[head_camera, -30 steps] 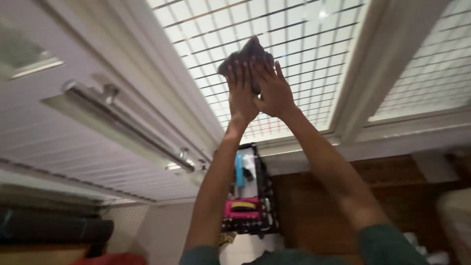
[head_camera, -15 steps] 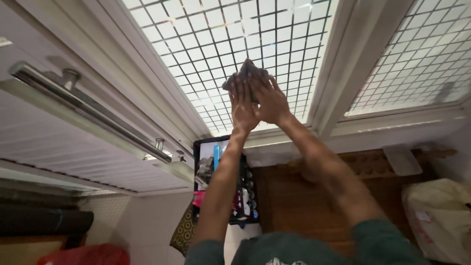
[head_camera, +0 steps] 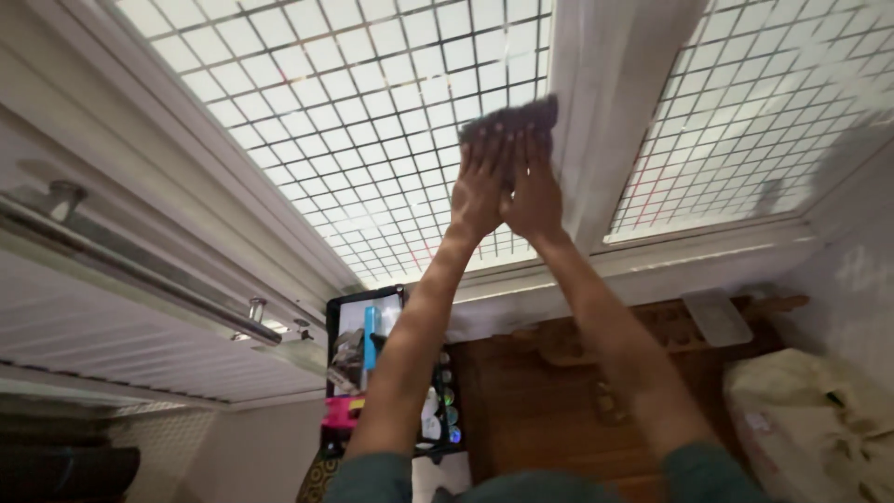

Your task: The person is cleaning the glass of a white door using a cloth and a spray cleaner.

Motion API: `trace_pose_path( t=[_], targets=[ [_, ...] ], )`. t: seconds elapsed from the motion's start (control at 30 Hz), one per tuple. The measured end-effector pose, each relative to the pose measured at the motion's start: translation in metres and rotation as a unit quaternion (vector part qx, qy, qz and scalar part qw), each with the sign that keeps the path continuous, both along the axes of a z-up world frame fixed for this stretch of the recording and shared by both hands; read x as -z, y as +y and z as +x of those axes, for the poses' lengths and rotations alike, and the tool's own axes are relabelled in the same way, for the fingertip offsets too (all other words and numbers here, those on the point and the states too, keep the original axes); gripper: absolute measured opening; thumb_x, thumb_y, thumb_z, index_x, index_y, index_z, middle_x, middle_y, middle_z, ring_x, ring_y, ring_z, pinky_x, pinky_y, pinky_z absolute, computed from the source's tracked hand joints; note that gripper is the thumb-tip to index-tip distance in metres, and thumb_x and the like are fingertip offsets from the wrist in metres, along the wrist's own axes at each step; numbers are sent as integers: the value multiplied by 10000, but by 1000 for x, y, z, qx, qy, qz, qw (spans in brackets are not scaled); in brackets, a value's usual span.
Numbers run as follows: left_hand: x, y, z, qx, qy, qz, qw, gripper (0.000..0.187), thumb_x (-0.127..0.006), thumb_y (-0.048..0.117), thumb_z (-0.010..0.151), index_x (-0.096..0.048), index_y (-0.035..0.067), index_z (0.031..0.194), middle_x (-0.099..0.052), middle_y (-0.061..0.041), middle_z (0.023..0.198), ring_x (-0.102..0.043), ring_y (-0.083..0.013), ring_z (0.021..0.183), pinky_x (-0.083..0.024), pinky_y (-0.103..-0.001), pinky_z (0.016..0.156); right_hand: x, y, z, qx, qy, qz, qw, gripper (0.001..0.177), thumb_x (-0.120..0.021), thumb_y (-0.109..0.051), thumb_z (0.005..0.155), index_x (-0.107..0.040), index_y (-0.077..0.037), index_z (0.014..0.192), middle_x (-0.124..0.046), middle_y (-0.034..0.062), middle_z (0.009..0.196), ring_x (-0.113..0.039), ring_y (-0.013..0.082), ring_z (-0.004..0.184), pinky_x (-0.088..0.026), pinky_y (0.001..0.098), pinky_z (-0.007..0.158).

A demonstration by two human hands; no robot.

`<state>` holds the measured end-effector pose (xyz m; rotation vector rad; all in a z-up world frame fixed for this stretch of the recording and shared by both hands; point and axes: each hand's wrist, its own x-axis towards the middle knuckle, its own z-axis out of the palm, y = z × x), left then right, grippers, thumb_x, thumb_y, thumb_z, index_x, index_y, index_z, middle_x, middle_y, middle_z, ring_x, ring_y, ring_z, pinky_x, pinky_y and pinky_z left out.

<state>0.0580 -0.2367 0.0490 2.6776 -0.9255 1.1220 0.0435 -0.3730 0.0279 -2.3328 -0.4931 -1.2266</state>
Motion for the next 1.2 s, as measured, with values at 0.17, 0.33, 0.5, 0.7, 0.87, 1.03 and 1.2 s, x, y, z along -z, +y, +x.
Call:
trace_pose_path(
  t=[0.17,0.33,0.5,0.7,0.87,1.03,1.2],
  targets=[
    [42,-7,-1,16,28,-7,999,800,-627,270,965,-269,26,1638,-222,-185,1721,-130,-342,1626,-107,-517,1341,19,-3,-14,-44,157,93,982,887,-634,-118,852,-245,-16,1643,-188,232,1721,-290,411,1539,-491,467,1090],
    [55,-1,-16,-49,67,-27,996,822,-625,288,921,-277,24,1617,-209,-217,1694,-148,-392,1586,-112,-534,1292,10,12,-26,-64,156,56,984,964,-634,-57,712,-281,-88,1609,-163,252,1702,-293,442,1531,-530,446,1069],
    [33,31,-18,-129,24,-108,985,844,-632,308,931,-262,-28,1610,-170,-268,1697,-128,-407,1608,-115,-546,1311,-1,40,-7,-100,123,13,987,770,-655,-95,873,-426,-121,1607,-224,247,1700,-403,457,1493,-540,460,1088],
    [18,97,-44,-247,128,-139,950,916,-641,322,856,-254,-72,1586,-104,-261,1662,-104,-424,1557,-125,-557,1245,-27,111,-26,-222,162,16,961,725,-648,-81,792,-483,-9,1495,-266,288,1654,-575,477,1263,-565,491,943],
    [95,162,-22,-186,195,-228,936,770,-623,255,901,-341,-41,1554,-235,-285,1640,-274,-467,1486,-293,-533,1195,-6,163,-48,-217,192,25,957,701,-669,-120,827,-481,42,1482,-409,298,1558,-647,468,1129,-572,487,912],
    [71,175,-90,-59,254,-431,864,788,-595,232,915,-320,-1,1616,-634,-280,1307,-654,-367,1194,-537,-425,1012,-17,187,-103,-301,83,93,945,582,-627,-72,896,-559,13,1467,-536,280,1530,-644,445,1267,-595,419,995],
    [128,198,-130,132,248,-745,605,423,-542,161,974,-617,-24,1347,-711,-100,1200,-686,-197,1058,-575,-305,894,-19,211,-163,-393,209,147,883,477,-695,-81,916,-644,-60,1390,-708,199,1312,-737,311,1124,-574,362,937]
  ],
)
